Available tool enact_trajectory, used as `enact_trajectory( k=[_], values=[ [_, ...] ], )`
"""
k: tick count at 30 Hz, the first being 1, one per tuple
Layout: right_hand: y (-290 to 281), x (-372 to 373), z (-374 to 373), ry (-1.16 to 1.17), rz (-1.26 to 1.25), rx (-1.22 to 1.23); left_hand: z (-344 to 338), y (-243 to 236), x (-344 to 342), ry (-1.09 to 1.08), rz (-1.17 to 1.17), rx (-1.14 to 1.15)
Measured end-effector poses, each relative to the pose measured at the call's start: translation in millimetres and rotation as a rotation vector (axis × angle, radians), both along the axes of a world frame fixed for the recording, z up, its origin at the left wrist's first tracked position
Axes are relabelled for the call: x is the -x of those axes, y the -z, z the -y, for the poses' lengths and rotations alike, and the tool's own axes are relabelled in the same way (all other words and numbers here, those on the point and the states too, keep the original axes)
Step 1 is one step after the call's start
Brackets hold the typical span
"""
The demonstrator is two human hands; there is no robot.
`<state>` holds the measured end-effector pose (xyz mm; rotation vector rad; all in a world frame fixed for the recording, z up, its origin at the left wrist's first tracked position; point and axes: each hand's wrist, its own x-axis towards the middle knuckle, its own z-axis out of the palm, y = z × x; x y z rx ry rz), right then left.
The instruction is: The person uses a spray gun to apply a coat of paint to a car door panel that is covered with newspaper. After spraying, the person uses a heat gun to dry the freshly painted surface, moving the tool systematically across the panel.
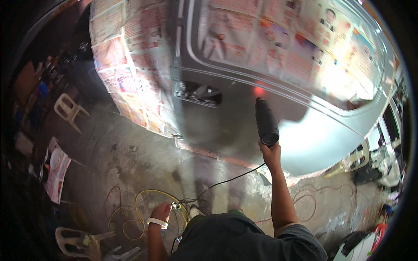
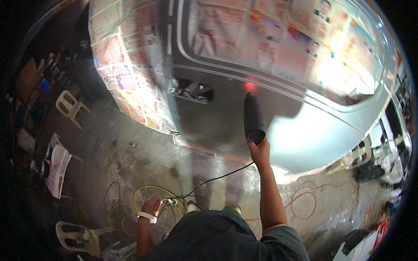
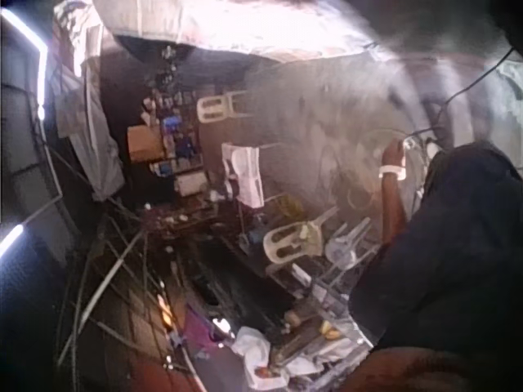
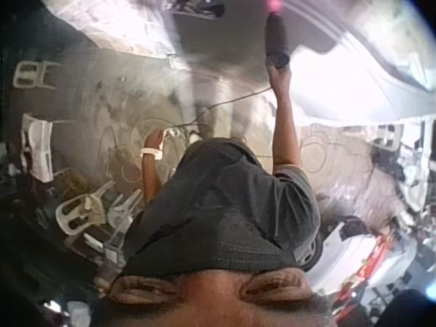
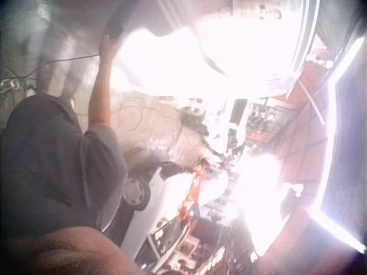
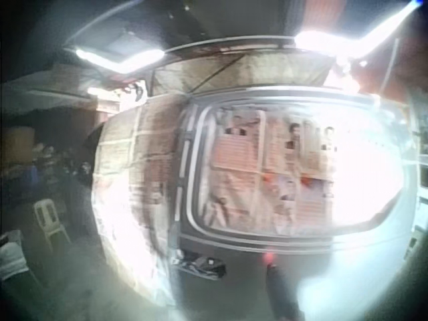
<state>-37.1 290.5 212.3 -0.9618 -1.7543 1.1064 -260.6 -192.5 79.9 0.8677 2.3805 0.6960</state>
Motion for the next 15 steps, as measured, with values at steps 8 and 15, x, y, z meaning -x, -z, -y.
enact_trajectory(
  k=[8, 15],
  values=[
    [9, 194, 40, -0.135, 0.221, -0.326, 51, -7, 46, -0.094, -0.012, -0.030],
    [9, 325, 69, -0.281, 0.321, -0.456, 91, 1, 64, -0.249, -0.002, -0.053]
  ],
)
